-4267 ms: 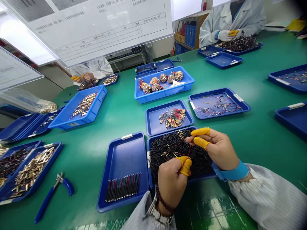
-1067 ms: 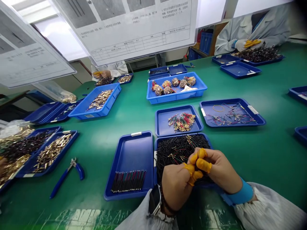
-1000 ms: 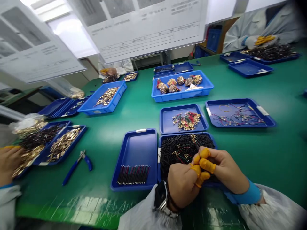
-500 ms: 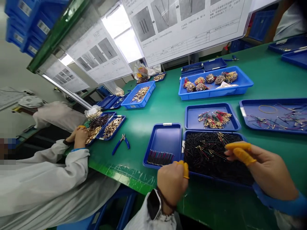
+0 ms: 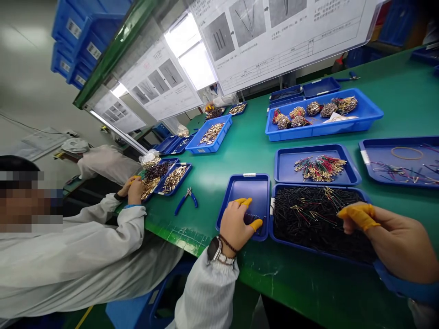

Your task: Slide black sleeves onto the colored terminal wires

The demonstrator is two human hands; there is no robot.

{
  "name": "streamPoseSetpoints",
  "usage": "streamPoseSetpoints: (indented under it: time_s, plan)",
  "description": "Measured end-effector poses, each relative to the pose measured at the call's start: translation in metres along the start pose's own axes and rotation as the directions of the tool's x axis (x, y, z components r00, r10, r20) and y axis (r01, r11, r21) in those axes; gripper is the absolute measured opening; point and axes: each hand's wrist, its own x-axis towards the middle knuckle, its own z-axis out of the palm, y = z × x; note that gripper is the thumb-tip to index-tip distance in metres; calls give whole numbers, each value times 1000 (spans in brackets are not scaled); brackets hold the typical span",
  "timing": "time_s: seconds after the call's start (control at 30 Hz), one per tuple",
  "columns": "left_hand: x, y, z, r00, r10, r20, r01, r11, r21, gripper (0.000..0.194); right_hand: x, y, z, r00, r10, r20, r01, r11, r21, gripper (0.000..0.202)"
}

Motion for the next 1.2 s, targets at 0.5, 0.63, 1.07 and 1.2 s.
streamPoseSetpoints:
  time_s: [0.5,0.63,1.07,1.2]
  plan:
    - [4,-13,5,998,42,43,-36,991,-128,68,2,-5,-1,997,-51,66,45,995,89,17]
    - [19,20,-2,992,85,-91,-101,979,-180,44,2,-10,2,996,-62,59,52,986,157,16]
    - [59,78,27,967,254,-13,-254,961,-113,5,3,-16,5,998,-66,12,59,954,293,12]
    - [57,83,18,968,239,-73,-242,970,-30,6,2,-19,6,996,-85,41,68,949,307,12]
